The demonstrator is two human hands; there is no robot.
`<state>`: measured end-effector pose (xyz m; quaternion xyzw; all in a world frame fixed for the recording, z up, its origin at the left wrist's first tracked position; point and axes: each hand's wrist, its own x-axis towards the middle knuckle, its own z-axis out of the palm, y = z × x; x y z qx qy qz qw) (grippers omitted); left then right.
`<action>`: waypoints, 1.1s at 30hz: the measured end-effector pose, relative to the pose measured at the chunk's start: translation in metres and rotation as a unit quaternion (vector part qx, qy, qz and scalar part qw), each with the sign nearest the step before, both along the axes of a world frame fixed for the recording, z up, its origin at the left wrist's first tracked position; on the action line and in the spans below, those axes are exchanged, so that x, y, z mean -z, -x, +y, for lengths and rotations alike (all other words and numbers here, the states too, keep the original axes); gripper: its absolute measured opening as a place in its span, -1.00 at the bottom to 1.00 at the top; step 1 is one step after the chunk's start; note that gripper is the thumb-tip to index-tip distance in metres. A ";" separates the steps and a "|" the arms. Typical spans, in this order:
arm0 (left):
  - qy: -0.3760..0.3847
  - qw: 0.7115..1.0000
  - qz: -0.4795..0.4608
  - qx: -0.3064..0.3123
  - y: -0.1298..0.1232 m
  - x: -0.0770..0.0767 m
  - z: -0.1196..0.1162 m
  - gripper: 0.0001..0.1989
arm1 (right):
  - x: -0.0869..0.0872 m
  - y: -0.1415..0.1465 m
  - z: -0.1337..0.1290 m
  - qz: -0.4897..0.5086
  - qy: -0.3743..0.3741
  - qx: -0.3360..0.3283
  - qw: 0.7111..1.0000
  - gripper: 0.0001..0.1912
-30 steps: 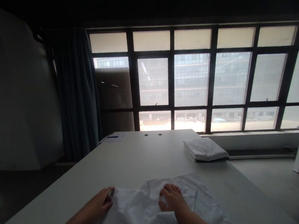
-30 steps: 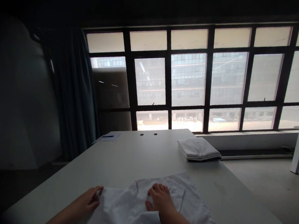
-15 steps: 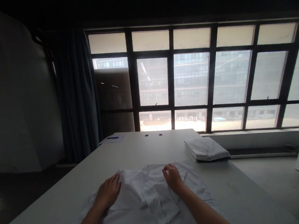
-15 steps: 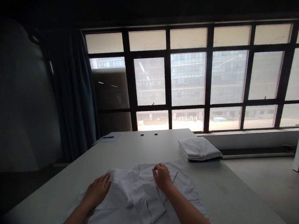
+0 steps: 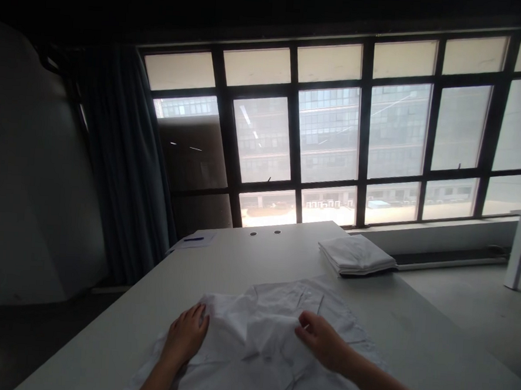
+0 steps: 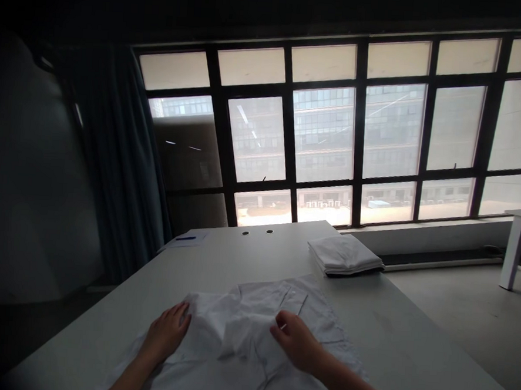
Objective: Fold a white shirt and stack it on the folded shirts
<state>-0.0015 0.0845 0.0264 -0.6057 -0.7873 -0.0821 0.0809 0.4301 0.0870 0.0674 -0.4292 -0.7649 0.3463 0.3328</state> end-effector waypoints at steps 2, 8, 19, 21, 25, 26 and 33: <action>-0.005 1.000 -0.004 -0.002 0.001 0.000 0.000 -0.41 | -0.014 -0.011 -0.001 0.091 0.075 0.012 0.993 -0.62; -0.023 0.999 -0.022 -0.002 0.004 0.001 0.001 -0.32 | -0.034 -0.058 -0.017 0.230 0.257 0.046 0.938 -0.57; -0.019 0.999 -0.016 0.023 0.004 0.005 0.000 -0.42 | 0.020 -0.122 -0.023 -0.064 0.134 0.027 0.989 -0.71; -0.010 0.999 -0.019 0.033 0.006 0.004 -0.001 -0.44 | 0.019 -0.126 -0.023 -0.053 0.149 0.007 0.987 -0.70; 0.006 0.998 -0.037 0.054 0.014 -0.005 -0.004 -0.46 | 0.022 -0.132 -0.028 -0.087 0.116 0.026 0.989 -0.71; 0.009 0.997 -0.045 0.058 0.018 -0.009 -0.004 -0.47 | 0.023 -0.133 -0.029 -0.098 0.102 0.033 0.989 -0.70; 0.022 0.989 -0.125 0.073 0.056 -0.022 -0.005 -0.69 | 0.034 -0.143 -0.018 -0.121 0.015 0.097 0.988 -0.71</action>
